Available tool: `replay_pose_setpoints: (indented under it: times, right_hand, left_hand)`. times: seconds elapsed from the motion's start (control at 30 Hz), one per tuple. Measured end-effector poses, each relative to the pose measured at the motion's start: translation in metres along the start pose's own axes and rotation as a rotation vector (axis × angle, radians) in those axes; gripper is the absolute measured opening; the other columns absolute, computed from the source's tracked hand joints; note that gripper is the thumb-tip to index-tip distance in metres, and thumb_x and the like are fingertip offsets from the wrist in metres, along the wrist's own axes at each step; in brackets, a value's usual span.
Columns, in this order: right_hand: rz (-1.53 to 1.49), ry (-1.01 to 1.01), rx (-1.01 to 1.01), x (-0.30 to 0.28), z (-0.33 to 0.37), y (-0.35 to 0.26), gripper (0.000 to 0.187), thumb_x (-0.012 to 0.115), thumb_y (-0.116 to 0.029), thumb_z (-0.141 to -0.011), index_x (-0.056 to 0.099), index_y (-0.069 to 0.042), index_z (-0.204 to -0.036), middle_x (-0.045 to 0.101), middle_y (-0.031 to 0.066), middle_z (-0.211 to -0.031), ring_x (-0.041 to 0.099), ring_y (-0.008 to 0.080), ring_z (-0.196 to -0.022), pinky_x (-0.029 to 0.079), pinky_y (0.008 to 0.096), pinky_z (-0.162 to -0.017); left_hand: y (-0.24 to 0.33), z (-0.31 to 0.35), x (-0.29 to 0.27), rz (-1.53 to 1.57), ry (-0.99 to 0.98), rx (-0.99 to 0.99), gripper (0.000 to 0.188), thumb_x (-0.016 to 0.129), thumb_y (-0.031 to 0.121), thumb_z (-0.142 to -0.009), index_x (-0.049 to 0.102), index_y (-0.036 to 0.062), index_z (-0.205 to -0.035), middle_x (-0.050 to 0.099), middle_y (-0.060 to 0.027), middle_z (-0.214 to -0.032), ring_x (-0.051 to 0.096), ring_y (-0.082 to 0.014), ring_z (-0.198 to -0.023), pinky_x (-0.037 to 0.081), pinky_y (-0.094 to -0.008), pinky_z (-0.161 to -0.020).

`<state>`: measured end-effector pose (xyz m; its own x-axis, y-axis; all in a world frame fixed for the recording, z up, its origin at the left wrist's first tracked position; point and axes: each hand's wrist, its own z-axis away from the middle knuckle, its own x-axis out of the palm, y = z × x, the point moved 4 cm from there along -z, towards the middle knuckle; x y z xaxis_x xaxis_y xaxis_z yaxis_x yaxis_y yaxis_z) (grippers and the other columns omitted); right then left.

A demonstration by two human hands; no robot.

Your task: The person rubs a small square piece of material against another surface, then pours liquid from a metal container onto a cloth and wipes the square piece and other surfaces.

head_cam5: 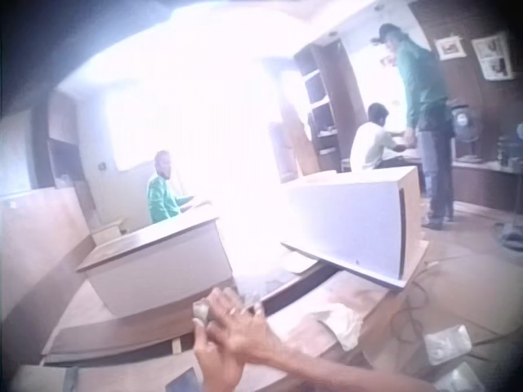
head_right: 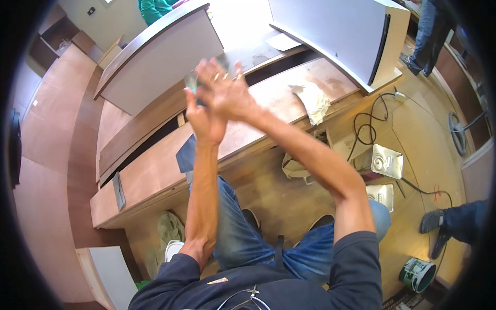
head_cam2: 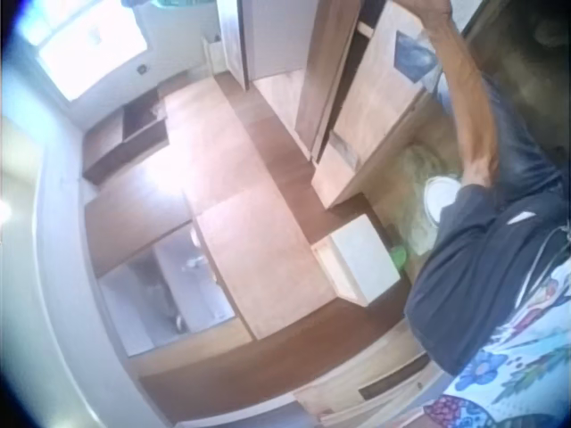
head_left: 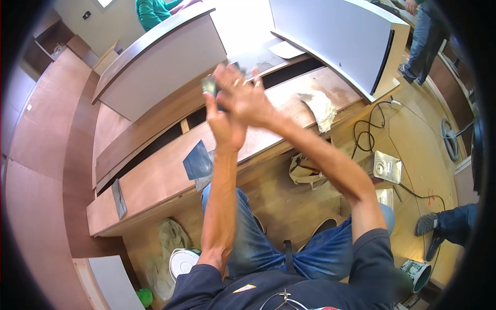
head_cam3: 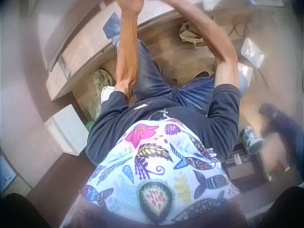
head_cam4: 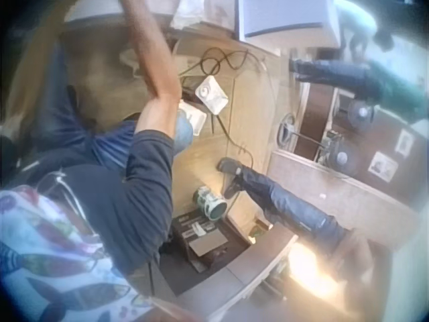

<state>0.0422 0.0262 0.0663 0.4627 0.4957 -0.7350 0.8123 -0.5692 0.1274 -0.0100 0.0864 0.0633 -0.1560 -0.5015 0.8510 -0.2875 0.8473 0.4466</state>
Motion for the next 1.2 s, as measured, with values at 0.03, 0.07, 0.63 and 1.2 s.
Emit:
replay_pose_setpoints:
  times: [0.03,0.07,0.63,1.2]
  right_hand:
    - [-0.271,-0.009,0.025,-0.010,0.007,-0.025,0.058,0.035,-0.045,-0.105,0.035,-0.015,-0.155,0.028,0.0079,-0.164,0.022,0.0261,-0.153,0.007,0.0690,-0.117]
    - [-0.542,-0.029,0.054,-0.023,0.015,-0.045,0.056,0.034,-0.042,-0.107,0.031,-0.017,-0.157,0.027,0.0062,-0.164,0.021,0.0253,-0.153,0.005,0.0679,-0.118]
    - [-0.688,-0.216,0.166,-0.035,0.022,-0.010,0.067,0.042,-0.047,-0.103,0.032,-0.007,-0.155,0.026,0.0152,-0.162,0.020,0.0314,-0.152,0.009,0.0631,-0.120]
    - [-0.839,0.077,0.158,0.006,0.021,-0.010,0.070,0.035,-0.042,-0.105,0.017,0.000,-0.158,0.015,0.0223,-0.164,0.010,0.0342,-0.154,0.006,0.0455,-0.124]
  left_hand:
    - [0.018,-0.005,-0.021,0.025,-0.274,-0.038,0.055,0.037,0.049,-0.106,0.046,0.0105,-0.145,0.050,-0.0054,-0.147,0.044,-0.0248,-0.137,0.028,-0.0455,-0.119]
    - [0.026,-0.004,-0.042,0.055,-0.542,-0.085,0.056,0.036,0.049,-0.107,0.046,0.0099,-0.145,0.050,-0.0056,-0.147,0.043,-0.0246,-0.137,0.028,-0.0453,-0.120]
    - [0.031,0.008,-0.023,-0.553,0.225,0.113,0.054,0.041,0.043,-0.107,0.044,0.0062,-0.146,0.054,-0.0081,-0.139,0.051,-0.0198,-0.129,0.041,-0.0349,-0.109]
    - [0.003,0.008,-0.005,-0.411,0.082,-0.077,0.089,0.030,0.074,-0.097,0.043,-0.0003,-0.144,0.048,-0.0116,-0.146,0.046,-0.0267,-0.136,0.032,-0.0419,-0.118]
